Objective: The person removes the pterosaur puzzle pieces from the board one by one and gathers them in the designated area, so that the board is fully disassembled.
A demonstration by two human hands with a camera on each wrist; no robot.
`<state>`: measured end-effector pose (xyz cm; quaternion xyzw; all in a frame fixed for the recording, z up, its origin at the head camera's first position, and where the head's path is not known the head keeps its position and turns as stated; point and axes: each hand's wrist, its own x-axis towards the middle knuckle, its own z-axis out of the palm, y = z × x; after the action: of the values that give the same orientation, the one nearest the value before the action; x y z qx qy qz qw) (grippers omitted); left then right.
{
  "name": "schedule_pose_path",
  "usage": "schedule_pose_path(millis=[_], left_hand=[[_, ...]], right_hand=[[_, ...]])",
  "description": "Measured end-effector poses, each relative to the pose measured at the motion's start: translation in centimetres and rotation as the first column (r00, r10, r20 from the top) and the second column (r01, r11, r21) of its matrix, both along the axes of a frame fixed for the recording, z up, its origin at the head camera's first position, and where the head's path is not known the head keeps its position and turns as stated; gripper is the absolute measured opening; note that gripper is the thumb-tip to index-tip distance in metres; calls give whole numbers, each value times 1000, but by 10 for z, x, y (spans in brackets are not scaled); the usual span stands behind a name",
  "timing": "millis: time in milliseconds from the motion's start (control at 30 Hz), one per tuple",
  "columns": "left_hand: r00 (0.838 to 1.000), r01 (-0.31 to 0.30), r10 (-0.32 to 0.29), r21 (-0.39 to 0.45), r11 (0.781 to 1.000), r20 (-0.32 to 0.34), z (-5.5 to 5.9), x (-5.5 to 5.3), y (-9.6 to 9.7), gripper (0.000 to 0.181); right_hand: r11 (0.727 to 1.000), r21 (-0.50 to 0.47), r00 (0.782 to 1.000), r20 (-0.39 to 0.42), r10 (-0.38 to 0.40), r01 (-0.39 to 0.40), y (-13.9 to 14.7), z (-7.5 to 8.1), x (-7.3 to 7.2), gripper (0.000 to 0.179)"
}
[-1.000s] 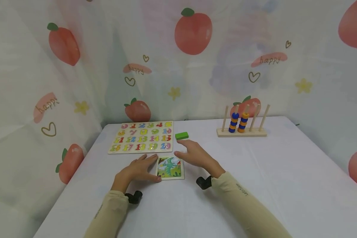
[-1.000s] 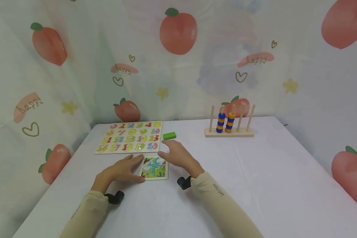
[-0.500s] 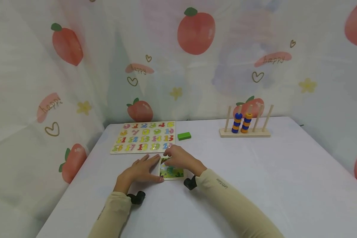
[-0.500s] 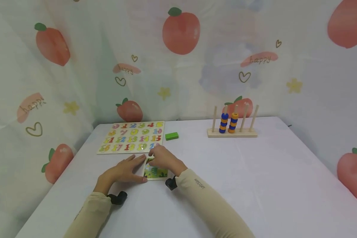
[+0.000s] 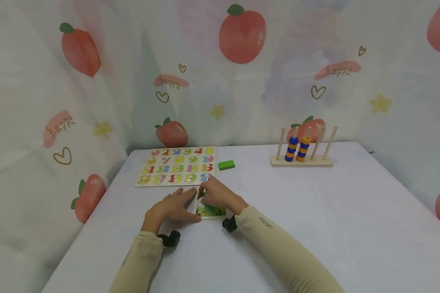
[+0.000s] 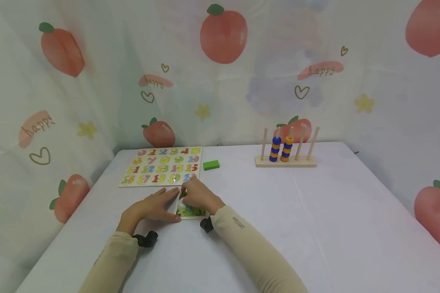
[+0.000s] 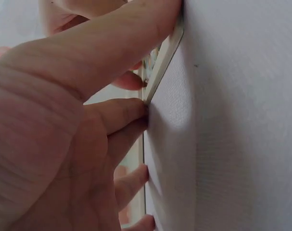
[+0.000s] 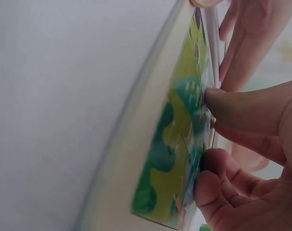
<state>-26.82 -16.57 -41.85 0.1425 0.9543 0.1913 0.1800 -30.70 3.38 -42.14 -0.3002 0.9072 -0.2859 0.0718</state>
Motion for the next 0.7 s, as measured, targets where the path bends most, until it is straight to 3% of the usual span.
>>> schedule_pose_path(millis=[400, 700], left_hand=[[1000, -7, 7, 6, 1000, -7, -4, 1, -6, 104], [1000, 4, -4, 8, 1000, -3, -6, -1, -4, 105]], right_hand=[[997, -39, 996, 62, -67, 69, -9, -1, 5, 24], [986, -154, 997, 62, -54, 63, -3, -4, 6, 28]])
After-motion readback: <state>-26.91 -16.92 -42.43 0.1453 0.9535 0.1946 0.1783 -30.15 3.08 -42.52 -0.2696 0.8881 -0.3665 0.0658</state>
